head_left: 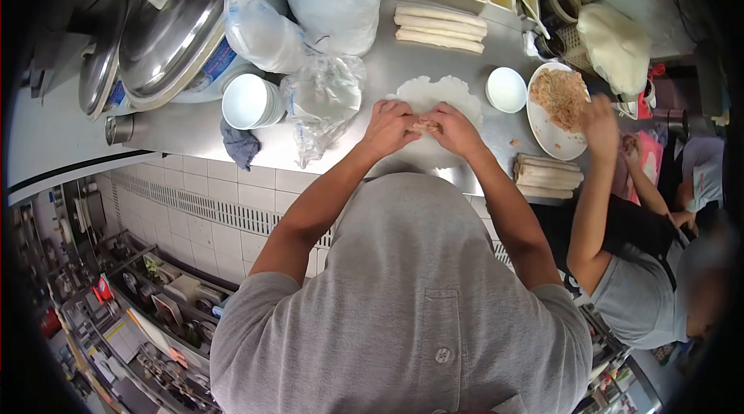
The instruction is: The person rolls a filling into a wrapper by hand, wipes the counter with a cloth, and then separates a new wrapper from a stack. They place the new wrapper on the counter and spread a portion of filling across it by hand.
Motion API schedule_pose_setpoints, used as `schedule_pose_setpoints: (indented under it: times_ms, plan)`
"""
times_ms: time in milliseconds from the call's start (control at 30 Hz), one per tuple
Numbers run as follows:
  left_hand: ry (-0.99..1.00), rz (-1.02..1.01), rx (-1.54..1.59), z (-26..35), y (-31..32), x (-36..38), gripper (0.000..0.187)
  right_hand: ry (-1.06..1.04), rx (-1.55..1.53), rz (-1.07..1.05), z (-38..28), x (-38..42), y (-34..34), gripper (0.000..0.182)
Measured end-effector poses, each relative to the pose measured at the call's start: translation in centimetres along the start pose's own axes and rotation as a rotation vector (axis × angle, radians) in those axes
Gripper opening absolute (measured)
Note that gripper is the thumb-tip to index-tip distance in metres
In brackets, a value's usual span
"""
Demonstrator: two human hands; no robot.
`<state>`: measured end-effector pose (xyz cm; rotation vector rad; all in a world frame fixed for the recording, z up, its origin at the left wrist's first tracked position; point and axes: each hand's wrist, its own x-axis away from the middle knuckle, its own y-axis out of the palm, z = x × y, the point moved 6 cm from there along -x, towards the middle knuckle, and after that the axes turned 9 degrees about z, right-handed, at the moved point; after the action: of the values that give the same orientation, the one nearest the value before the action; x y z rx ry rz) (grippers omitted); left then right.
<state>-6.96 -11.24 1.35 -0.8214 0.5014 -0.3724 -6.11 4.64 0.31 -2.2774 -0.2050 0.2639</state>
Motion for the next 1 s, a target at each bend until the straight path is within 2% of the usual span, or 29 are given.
schedule_pose_setpoints:
  times_ms: [100,400,700,900,1000]
  plan:
    - [-0.028,0.106,0.040,0.5,-0.5,0.0,0.022,-0.020,-0.033,-0.062,-0.5,0.1,-0.3,0.021]
    - [-0.025,0.092,-0.013,-0.3,0.5,-0.3,0.010,0.038,0.005,-0.028,-0.1,0.2,-0.9,0.017]
    - [0.021,0.086,-0.046,-0.1,0.6,-0.5,0.009,0.004,-0.007,0.050,-0.4,0.3,-0.2,0.015]
    - [0.040,0.079,-0.067,-0.1,0.5,-0.7,0.008,-0.076,0.096,0.059,-1.2,-0.1,-0.2,0.016]
    - [0.026,0.081,-0.054,-0.3,0.3,-0.5,0.012,-0.023,0.152,0.037,-1.6,-0.3,-0.1,0.014]
